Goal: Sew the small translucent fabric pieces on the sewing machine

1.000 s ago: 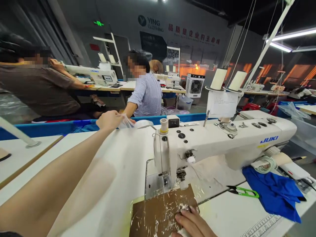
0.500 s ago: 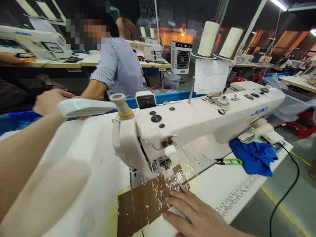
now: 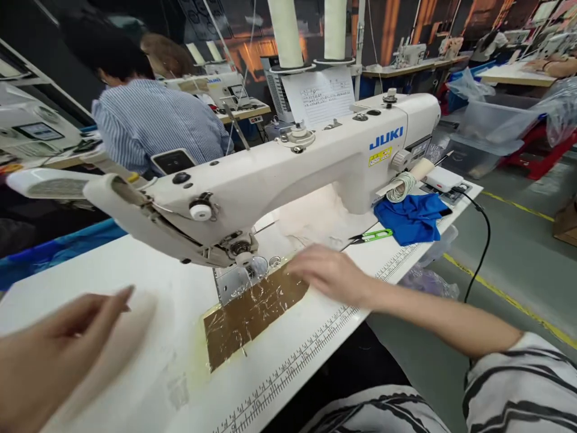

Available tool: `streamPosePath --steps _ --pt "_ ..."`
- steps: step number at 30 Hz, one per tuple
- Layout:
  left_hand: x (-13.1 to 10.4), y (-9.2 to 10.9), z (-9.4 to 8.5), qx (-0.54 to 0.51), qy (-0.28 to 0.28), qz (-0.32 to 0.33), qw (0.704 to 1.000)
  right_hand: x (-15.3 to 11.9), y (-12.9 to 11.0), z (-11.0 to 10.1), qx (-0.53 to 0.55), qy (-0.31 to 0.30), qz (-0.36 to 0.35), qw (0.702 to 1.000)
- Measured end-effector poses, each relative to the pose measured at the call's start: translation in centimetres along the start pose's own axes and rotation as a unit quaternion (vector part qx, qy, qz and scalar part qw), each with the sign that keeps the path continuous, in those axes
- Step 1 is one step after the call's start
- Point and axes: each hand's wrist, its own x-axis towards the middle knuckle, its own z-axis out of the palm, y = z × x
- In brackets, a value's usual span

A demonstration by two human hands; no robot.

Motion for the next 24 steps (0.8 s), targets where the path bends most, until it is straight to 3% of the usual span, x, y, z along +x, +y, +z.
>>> streamPosePath --steps 2,4,7,9,13,16,21,23,24 --pt "-3.6 3.1 -0.4 -0.034 -0.008 0.134 0.99 2.2 3.0 -1.1 -0.12 0.009 0.038 0.992" --pt "-6.2 5.9 -0.4 -0.076 -0.001 0.233 0.969 4.5 5.6 -1.8 -0.243 -0.058 0.095 0.964" --pt "-8.1 9.2 0.1 -0.105 -0.012 0.329 0.938 6.9 7.8 -1.9 -0.266 -0.069 0.122 0.954" --pt "-8.5 10.9 0.3 -0.111 -0.019 0.359 0.927 7.5 8.2 -1.7 -0.266 -0.053 0.138 0.953" --pt "-7.3 14.4 1.0 -0.165 -0.08 0.342 0.922 7.4 8.1 -2.0 -0.263 -0.003 0.167 0.95" --pt "-5.0 17.8 3.1 -0.184 -0.153 0.299 0.924 6.8 7.6 -3.1 -0.252 0.01 0.16 0.954" --pt "-1.3 22.6 7.9 -0.218 -0.167 0.205 0.939 3.9 4.7 -5.4 -0.235 0.006 0.112 0.965" --pt "-0.8 23.3 8.8 -0.245 -0.164 0.185 0.938 2.0 2.5 -6.1 -0.212 -0.007 0.1 0.972" --pt "-0.8 23.5 8.8 -0.255 -0.161 0.183 0.936 1.2 1.3 -6.4 -0.138 -0.024 0.114 0.984"
